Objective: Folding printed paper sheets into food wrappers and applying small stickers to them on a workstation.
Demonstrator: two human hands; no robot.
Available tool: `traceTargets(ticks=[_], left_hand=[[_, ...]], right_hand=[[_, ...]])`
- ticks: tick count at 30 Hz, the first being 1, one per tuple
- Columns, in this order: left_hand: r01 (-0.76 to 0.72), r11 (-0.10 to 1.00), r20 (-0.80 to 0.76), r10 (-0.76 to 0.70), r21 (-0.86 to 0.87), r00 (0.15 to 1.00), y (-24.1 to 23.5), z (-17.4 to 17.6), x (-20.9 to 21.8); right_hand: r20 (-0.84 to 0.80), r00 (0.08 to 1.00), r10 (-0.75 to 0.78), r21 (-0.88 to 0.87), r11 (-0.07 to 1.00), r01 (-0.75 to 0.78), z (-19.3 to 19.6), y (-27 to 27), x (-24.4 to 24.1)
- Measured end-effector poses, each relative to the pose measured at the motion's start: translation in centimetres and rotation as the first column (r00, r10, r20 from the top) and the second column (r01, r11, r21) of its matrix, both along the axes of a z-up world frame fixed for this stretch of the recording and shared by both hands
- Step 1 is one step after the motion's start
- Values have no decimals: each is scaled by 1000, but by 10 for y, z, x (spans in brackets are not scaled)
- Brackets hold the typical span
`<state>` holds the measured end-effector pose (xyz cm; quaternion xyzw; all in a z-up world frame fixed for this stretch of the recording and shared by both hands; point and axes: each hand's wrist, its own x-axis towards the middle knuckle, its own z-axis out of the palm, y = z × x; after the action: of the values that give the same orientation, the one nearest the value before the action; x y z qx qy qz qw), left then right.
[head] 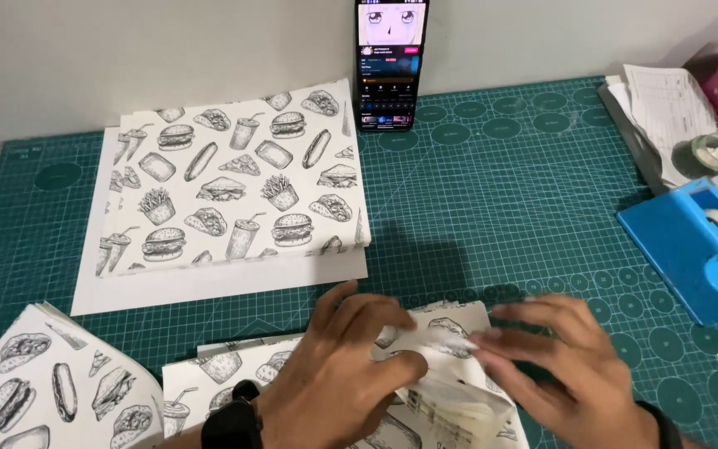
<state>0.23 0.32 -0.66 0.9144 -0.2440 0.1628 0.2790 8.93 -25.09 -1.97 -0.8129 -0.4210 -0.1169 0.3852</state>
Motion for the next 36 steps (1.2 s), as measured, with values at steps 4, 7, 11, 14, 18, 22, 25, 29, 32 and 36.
traceTargets(ticks=[4,7,11,14,18,22,25,29,32,36], left_hand=[[15,999,16,-16,40,1000,0,-6,-2],[63,998,-30,-62,13,998,1,-2,-3],[37,999,5,-37,8,999,-1,-5,-2],[18,999,-11,-18,34,1000,-1,-2,-1],[12,999,-104,-8,43,995,1,3,0],[53,994,-110,-43,97,993,1,-9,-1],[68,998,0,-68,-18,998,1,-5,-2],[53,998,-64,-50,37,997,1,-3,-1],[28,998,-71,-24,61,997,-1,3,0],[49,996,-115,-41,71,993,1,-8,-1]], right_hand=[[-10,1000,-28,107,994,29,6,-1,0],[-67,995,-67,-45,997,64,-5,-2,11],[-79,995,-53,-144,989,41,-21,-5,18],[-43,999,-30,-108,994,25,-22,-6,16],[-26,999,-26,78,997,28,5,4,-2],[-64,996,-56,86,994,61,7,1,1],[-151,986,-77,-107,992,61,-12,-6,11],[-19,999,-45,-123,992,42,-20,-5,14],[-31,999,18,-30,999,-19,-8,-5,4],[-1,1000,13,101,995,-13,11,-2,0]])
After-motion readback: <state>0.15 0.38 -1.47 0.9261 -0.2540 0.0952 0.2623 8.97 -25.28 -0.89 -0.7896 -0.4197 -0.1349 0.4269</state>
